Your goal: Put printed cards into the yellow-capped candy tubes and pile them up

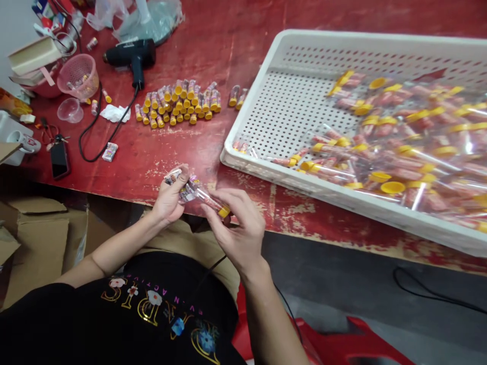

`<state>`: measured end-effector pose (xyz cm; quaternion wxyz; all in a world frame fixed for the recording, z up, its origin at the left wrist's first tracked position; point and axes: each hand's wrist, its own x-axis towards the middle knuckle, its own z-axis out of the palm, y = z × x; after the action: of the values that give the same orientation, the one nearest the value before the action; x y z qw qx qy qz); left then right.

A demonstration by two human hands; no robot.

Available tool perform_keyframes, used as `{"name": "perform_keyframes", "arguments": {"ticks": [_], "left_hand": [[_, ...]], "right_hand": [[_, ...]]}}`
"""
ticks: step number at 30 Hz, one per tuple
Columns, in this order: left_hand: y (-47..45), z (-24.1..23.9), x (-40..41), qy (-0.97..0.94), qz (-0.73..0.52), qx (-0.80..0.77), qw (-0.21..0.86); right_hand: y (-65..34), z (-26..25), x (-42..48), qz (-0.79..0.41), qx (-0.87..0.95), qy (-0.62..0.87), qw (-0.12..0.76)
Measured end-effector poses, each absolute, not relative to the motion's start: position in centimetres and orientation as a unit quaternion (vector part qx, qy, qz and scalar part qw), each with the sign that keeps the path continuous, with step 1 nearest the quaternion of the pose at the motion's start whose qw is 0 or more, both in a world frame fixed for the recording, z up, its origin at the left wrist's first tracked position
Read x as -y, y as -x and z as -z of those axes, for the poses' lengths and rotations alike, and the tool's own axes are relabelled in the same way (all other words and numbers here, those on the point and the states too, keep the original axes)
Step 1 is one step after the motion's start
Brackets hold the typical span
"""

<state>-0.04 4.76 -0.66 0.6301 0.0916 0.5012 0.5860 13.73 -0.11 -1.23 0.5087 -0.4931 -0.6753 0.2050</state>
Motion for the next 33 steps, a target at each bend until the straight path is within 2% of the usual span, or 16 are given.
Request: {"name": "perform_keyframes", "arguments": {"ticks": [4,8,10,14,18,23,33], "left_hand": [[-0.1,0.0,-4.0,-0.122,-0.558,-0.478,0.667],[0.0,-0.5,-3.6,-0.146,-0.567,-0.432,0.686],[0.1,-0.5,-3.6,-0.156,-0.563,-0.411,0.700],[0.1,-0.2,-3.6,-0.167,-0.503,-0.399,0.748],[0.3,-0.1,-3.3,-0.186,-0.489,-0.405,0.750],[0.6,-0.4,-2.6,-0.219,-0.471,-0.414,0.747],[1.1,0.0,-3.1,-0.214,-0.483,-0.406,0.746]], "right_hand": [[-14.0,1.2,0.3,-0.202,0.641,0.512,0.535],[-14.6,1.4,0.9,-0.336,0.644,0.469,0.502],[-14.7,1.6,1.2,-0.354,0.624,0.457,0.526],[-14.4,2.1,1.4,-0.308,0.560,0.483,0.599],[-13.8,2.1,1.4,-0.333,0.550,0.489,0.589],[-13.0,1.5,1.2,-0.233,0.528,0.534,0.618],[-11.7,1.2,-0.3,-0.186,0.529,0.525,0.640]]}}
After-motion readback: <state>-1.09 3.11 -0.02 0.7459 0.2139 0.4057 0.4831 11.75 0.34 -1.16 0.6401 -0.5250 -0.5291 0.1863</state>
